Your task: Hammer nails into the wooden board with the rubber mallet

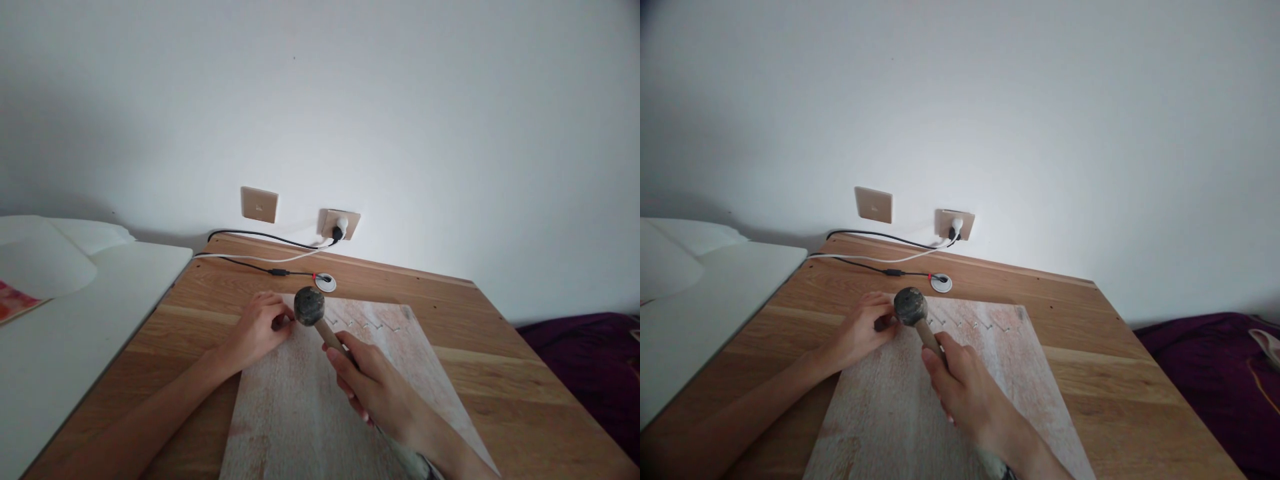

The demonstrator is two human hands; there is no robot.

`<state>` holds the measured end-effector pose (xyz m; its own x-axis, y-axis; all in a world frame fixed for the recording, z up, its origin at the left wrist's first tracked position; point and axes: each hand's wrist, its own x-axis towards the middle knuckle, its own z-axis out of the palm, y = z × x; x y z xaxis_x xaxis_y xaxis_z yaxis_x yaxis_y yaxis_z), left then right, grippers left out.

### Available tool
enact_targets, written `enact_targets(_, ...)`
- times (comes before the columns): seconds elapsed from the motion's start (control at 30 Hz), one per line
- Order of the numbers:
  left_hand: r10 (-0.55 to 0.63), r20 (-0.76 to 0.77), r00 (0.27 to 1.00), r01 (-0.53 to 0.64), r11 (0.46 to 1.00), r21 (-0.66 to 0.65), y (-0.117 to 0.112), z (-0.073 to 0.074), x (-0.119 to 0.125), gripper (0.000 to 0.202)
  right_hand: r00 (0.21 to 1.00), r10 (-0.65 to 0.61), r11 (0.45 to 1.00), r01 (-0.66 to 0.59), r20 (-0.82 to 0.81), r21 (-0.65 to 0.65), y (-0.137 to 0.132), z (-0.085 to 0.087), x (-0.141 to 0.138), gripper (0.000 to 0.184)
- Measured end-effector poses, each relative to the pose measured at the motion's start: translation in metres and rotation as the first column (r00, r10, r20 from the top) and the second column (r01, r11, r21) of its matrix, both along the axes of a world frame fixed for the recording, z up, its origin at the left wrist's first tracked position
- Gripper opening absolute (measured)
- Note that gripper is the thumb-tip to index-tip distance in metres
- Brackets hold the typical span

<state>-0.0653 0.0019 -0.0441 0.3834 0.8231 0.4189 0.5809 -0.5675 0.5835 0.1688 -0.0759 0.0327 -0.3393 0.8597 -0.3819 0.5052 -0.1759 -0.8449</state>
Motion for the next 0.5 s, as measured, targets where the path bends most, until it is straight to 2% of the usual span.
enact_targets(0.23, 0.013, 0.024, 1.000, -0.013, 1.000, -0.013, 0.0012, -0.0033, 0.0000, 0.016, 0.999, 0.011, 1.000, -0.011, 0.030, -0.005, -0.0001, 0.0027, -0.0001, 0.036)
enact_targets(0.5, 0.002, 0.020, 1.000, -0.002, 1.000, -0.012, 0.0008, 0.0005, -0.0008, 0.016, 0.999, -0.024, 1.000, 0.024, -0.039, -0.010, -0.0016, 0.0042, -0.0011, 0.041)
